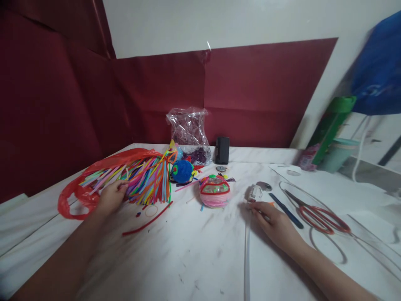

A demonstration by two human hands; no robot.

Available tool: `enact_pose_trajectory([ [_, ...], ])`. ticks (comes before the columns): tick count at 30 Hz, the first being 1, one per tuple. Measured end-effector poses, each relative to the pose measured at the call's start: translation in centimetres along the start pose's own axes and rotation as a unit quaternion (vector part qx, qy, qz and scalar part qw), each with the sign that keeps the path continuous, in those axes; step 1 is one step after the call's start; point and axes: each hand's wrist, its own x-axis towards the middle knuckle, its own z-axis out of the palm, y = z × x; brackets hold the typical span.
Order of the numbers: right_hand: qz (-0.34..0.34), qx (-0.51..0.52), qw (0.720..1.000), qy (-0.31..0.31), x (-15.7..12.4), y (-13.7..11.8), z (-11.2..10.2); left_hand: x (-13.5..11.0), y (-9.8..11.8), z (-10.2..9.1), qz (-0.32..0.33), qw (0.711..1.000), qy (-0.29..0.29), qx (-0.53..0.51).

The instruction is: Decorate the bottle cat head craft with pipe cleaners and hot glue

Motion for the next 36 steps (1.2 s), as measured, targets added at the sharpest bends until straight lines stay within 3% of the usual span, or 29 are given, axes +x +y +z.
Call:
enact_pose_trajectory([
  [10,-0.037,-0.018,0.999,-0.01,-0.2,0.4,-0.2,-0.3,0.4,0.0,0.019,0.999,0.043,0.006],
  [17,-0.065,-0.028,0.997,-0.022,-0.3,0.2,-0.3,-0.9,1.9,-0.6,0.088,0.993,0.056,0.045],
  [20,-0.078,-0.03,0.996,-0.033,-0.3,-0.2,-0.4,-2.0,3.5,-0.4,0.163,0.987,0.007,-0.001],
  [23,-0.08,-0.028,0.996,-0.03,-0.3,-0.5,-0.4,-3.1,4.8,0.4,0.233,0.969,-0.084,-0.019],
  [27,-0.08,-0.025,0.996,-0.032,-0.2,-1.2,-0.6,-3.4,5.0,1.7,0.274,0.941,-0.199,0.018],
  [31,-0.091,-0.024,0.995,-0.036,-0.1,-1.8,-0.7,-2.8,4.5,2.3,0.268,0.937,-0.222,0.032],
  [36,-0.095,-0.017,0.995,-0.037,-0.3,-1.8,-0.4,-2.8,5.1,1.6,0.259,0.937,-0.233,0.021],
])
